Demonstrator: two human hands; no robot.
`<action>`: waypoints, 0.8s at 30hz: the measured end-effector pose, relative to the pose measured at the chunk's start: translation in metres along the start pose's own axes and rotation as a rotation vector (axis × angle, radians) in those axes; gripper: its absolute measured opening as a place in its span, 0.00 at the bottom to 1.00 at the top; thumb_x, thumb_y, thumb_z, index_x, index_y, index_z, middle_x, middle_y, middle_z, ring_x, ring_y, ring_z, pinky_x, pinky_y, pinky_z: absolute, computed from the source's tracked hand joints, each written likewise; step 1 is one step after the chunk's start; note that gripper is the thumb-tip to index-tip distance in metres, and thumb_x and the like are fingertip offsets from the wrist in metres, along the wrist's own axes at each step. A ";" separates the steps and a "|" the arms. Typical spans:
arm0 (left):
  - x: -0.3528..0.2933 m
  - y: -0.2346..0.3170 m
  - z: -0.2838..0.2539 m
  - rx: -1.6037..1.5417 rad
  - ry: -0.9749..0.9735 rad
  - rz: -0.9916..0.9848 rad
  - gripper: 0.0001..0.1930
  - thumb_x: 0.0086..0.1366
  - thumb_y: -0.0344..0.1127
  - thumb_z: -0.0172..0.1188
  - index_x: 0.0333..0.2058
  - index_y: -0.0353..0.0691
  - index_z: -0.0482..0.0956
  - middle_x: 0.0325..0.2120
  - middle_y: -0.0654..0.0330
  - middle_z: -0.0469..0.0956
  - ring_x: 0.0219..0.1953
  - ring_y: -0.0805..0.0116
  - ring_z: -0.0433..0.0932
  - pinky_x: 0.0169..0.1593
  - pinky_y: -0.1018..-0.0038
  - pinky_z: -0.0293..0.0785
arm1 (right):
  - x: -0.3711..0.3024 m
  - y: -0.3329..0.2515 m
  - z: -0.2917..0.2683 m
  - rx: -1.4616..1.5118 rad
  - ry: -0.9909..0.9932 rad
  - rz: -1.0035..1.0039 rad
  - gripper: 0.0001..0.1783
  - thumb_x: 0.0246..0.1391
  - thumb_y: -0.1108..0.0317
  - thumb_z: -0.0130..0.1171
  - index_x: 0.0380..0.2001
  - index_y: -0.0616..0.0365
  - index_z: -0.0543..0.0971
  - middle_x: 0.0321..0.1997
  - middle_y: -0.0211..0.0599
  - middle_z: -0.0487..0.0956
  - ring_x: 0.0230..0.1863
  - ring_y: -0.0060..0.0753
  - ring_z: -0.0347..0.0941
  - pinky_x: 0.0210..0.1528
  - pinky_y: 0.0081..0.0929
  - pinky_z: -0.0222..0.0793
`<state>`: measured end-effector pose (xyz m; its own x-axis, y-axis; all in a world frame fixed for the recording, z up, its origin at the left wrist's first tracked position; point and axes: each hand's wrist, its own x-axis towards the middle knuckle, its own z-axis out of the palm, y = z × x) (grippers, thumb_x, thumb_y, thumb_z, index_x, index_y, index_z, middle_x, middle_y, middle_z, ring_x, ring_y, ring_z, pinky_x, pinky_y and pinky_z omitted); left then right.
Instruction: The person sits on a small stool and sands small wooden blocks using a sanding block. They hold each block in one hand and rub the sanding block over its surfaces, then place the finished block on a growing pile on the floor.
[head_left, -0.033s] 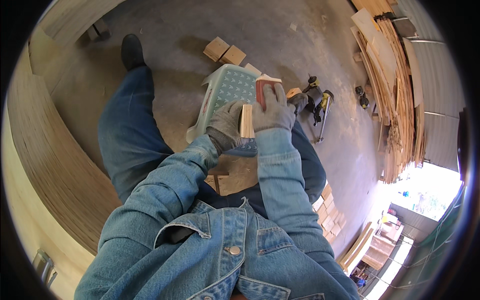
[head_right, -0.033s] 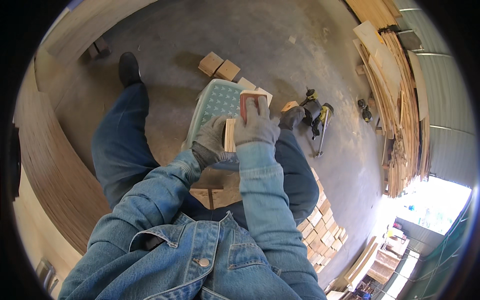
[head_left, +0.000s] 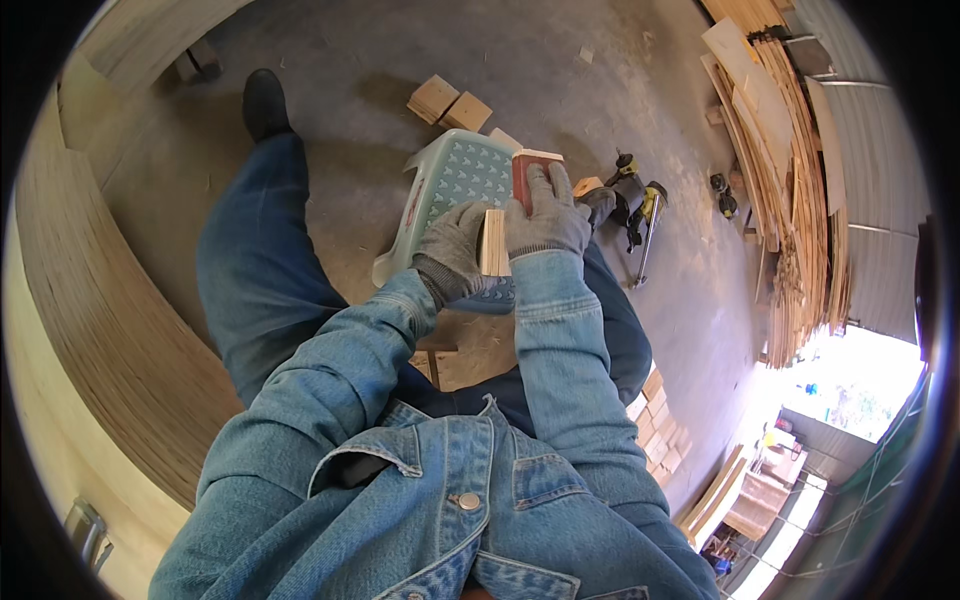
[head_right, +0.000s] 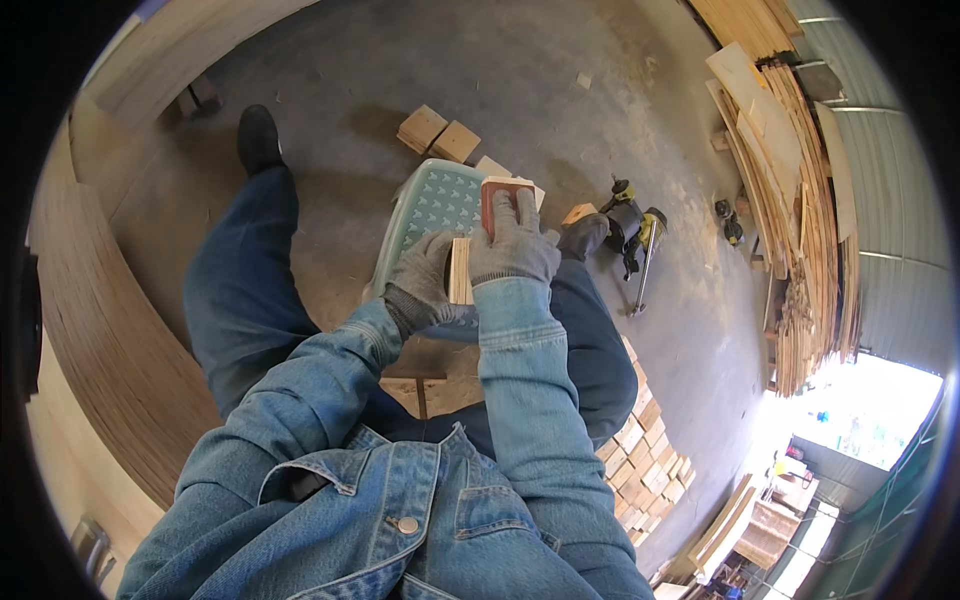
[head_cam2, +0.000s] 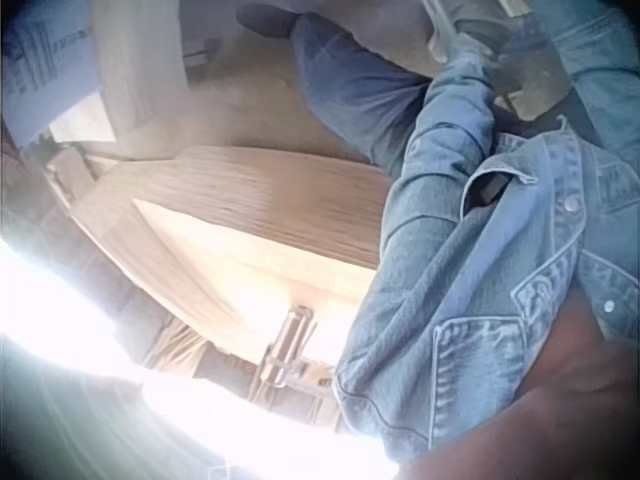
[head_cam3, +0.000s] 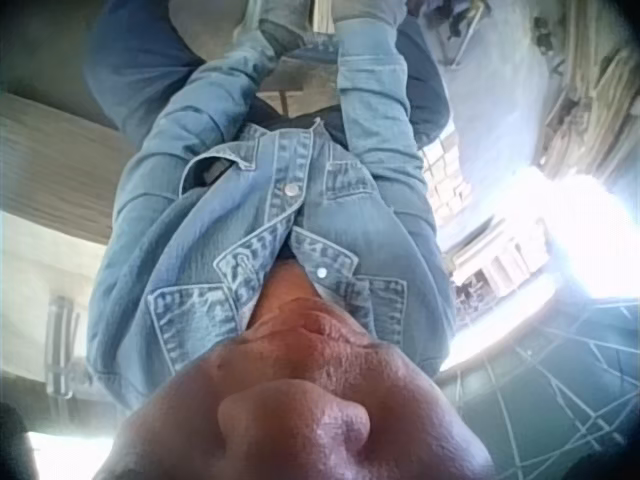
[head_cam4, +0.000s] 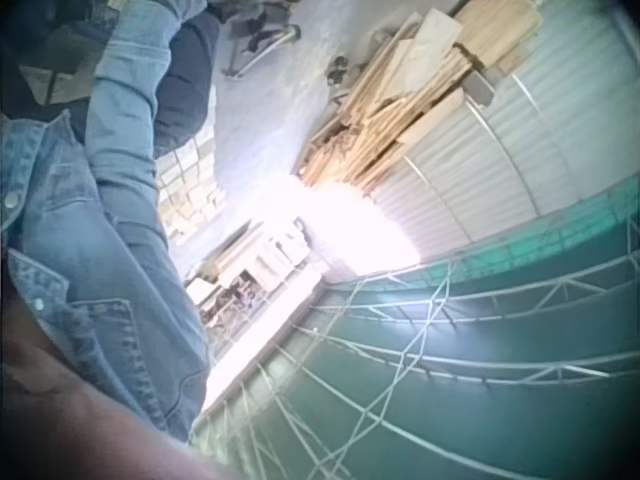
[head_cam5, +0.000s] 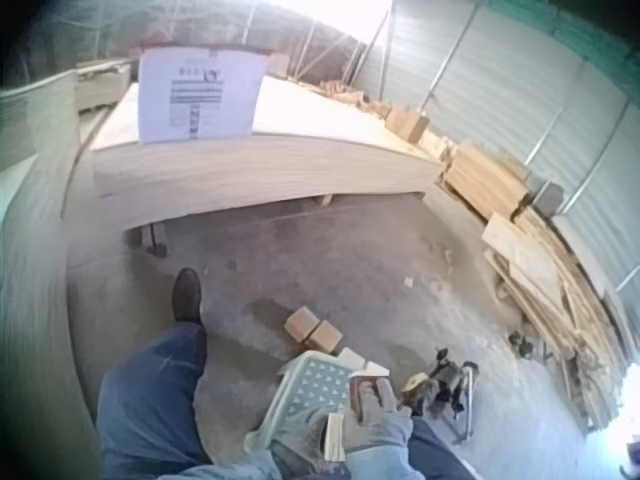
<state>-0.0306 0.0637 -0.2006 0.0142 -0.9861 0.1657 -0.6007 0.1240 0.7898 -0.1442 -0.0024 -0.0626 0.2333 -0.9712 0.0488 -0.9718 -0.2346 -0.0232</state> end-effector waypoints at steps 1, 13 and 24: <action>0.000 0.001 -0.001 0.003 0.008 -0.008 0.47 0.51 0.54 0.77 0.65 0.41 0.66 0.61 0.47 0.71 0.66 0.47 0.69 0.72 0.59 0.65 | 0.004 0.002 0.003 0.000 -0.005 0.004 0.35 0.56 0.50 0.63 0.68 0.43 0.77 0.77 0.39 0.68 0.57 0.64 0.76 0.57 0.53 0.75; 0.004 0.010 -0.013 -0.053 -0.037 -0.063 0.48 0.48 0.52 0.79 0.65 0.41 0.66 0.61 0.48 0.71 0.66 0.48 0.70 0.72 0.60 0.66 | -0.147 0.029 -0.010 0.148 -0.020 -0.147 0.35 0.52 0.56 0.70 0.65 0.50 0.79 0.76 0.47 0.67 0.58 0.63 0.72 0.63 0.54 0.69; 0.000 0.000 0.000 -0.010 0.014 0.002 0.48 0.49 0.55 0.78 0.64 0.44 0.67 0.60 0.49 0.72 0.64 0.48 0.71 0.71 0.58 0.68 | -0.020 0.004 0.002 0.042 -0.018 -0.007 0.34 0.56 0.51 0.63 0.67 0.41 0.78 0.76 0.36 0.69 0.59 0.63 0.75 0.61 0.54 0.73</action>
<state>-0.0300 0.0640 -0.2007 0.0242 -0.9843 0.1750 -0.5926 0.1269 0.7954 -0.1528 0.0162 -0.0659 0.2410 -0.9700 0.0310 -0.9680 -0.2426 -0.0646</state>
